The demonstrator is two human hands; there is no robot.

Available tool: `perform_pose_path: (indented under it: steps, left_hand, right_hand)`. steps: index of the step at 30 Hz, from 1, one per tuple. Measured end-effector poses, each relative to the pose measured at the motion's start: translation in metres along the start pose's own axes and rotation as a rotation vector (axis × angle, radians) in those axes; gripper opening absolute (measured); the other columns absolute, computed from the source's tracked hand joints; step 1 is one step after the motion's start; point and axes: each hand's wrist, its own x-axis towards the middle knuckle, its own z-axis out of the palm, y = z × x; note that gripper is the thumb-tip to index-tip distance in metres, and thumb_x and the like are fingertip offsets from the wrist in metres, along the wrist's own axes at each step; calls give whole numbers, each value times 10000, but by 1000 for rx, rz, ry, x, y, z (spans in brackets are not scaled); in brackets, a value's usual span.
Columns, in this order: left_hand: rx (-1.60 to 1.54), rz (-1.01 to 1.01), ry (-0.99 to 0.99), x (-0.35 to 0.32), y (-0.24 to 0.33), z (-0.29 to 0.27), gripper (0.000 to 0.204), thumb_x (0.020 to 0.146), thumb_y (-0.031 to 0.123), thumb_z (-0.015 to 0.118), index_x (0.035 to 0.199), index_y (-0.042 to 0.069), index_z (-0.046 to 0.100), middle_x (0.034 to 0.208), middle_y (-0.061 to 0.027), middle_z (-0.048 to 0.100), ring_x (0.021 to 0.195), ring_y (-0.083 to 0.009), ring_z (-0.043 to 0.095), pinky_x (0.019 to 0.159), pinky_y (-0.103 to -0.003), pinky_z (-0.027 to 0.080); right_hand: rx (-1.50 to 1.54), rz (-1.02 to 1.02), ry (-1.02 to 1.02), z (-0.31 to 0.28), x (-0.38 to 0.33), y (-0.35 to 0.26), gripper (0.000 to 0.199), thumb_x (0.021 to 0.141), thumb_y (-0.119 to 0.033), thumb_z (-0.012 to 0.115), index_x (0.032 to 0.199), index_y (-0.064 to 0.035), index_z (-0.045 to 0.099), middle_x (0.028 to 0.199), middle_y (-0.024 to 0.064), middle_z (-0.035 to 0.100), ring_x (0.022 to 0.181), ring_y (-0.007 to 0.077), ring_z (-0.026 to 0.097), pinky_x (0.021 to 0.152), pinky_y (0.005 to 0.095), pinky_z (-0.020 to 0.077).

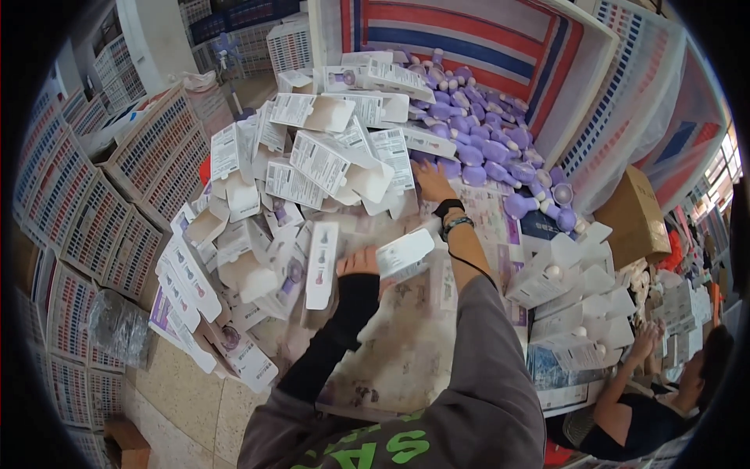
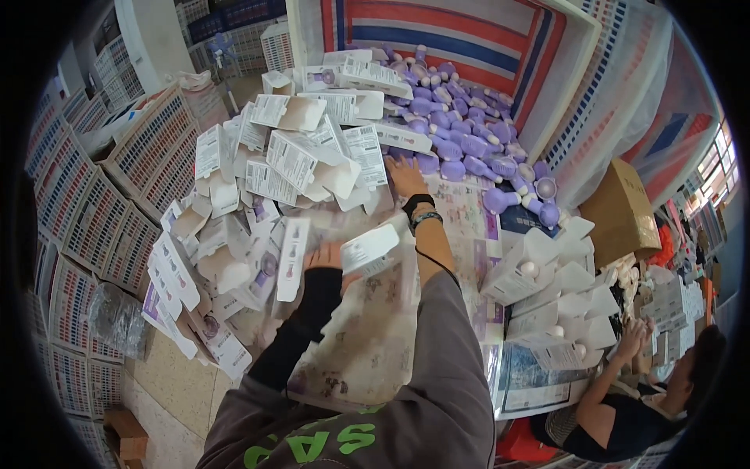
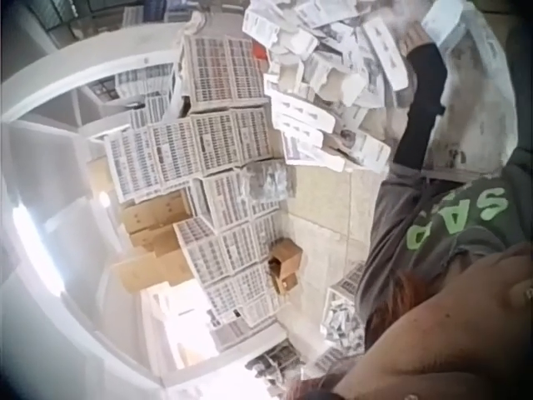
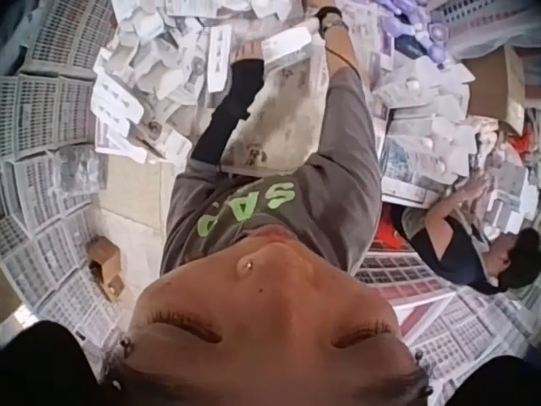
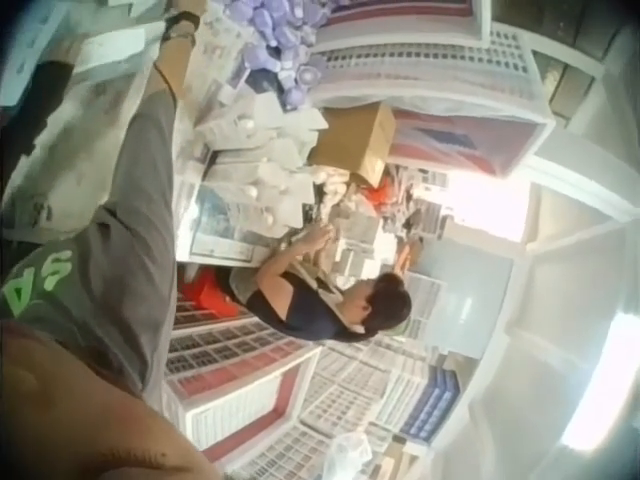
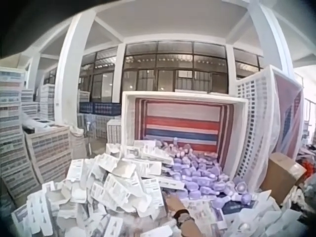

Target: Sorting and packing small purple items into white cardboard boxes at a factory workstation.

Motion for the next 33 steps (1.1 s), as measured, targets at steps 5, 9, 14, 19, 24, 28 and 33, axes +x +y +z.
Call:
perform_pose_path:
  steps: [5, 9, 14, 19, 24, 28, 33]
  left_hand:
    - [-686, -241, -143, -28, 21, -39, 737, 716, 260, 758, 1251, -5, 326, 1113, -163, 506, 1026, -291, 533, 848, -366, 427]
    - [-1028, -200, -231, -56, 32, -32, 769, 743, 184, 742, 1308, 0, 253, 1181, -174, 494, 1125, -221, 495, 902, -330, 415]
    - [-859, -83, -375, -91, 27, 12, 859, 690, 186, 789, 1321, 14, 232, 1202, -210, 492, 1152, -293, 507, 904, -362, 443]
    - [-867, -49, -519, -91, 49, 16, 876, 689, 224, 790, 1323, 17, 222, 1232, -230, 475, 1171, -313, 495, 934, -376, 436]
    - [-883, 14, -485, -106, 71, 21, 831, 709, 227, 770, 1325, 35, 246, 1146, -216, 536, 1071, -322, 554, 869, -372, 456]
    - [-930, 126, -414, -115, 53, 63, 856, 710, 264, 765, 1342, 55, 226, 1102, -216, 562, 1017, -347, 581, 830, -371, 469]
    - [-880, 120, -535, -98, 72, 37, 932, 712, 299, 762, 1377, 28, 167, 1116, -219, 550, 992, -347, 589, 819, -393, 478]
  right_hand:
    - [-205, 15, 99, 12, -22, 2, 227, 741, -230, 637, 953, -154, 667, 1053, 26, 601, 1087, 246, 499, 965, 617, 270]
    - [-264, -224, -173, -50, -70, 10, 287, 666, -320, 726, 864, -126, 657, 880, 27, 629, 868, 244, 597, 915, 590, 321]
    - [705, 159, 578, -163, -174, -23, 403, 751, -91, 641, 1125, -42, 500, 939, 122, 610, 903, 232, 614, 892, 380, 427]
    - [1198, 18, 1004, -269, -284, -103, 560, 852, -70, 552, 1313, -85, 234, 1133, 249, 543, 1018, 339, 568, 894, 412, 448]
    - [1077, -153, 562, -246, -324, -130, 568, 796, 101, 513, 1236, -136, 244, 1110, 264, 535, 1029, 340, 562, 912, 419, 427]
    - [994, 128, 525, -214, -351, -113, 544, 764, 63, 642, 1240, -66, 413, 1120, 143, 555, 1042, 258, 566, 889, 333, 431]
    - [756, 3, 502, -247, -358, -97, 509, 715, 51, 696, 1178, -44, 505, 1084, 148, 601, 944, 316, 570, 841, 371, 445]
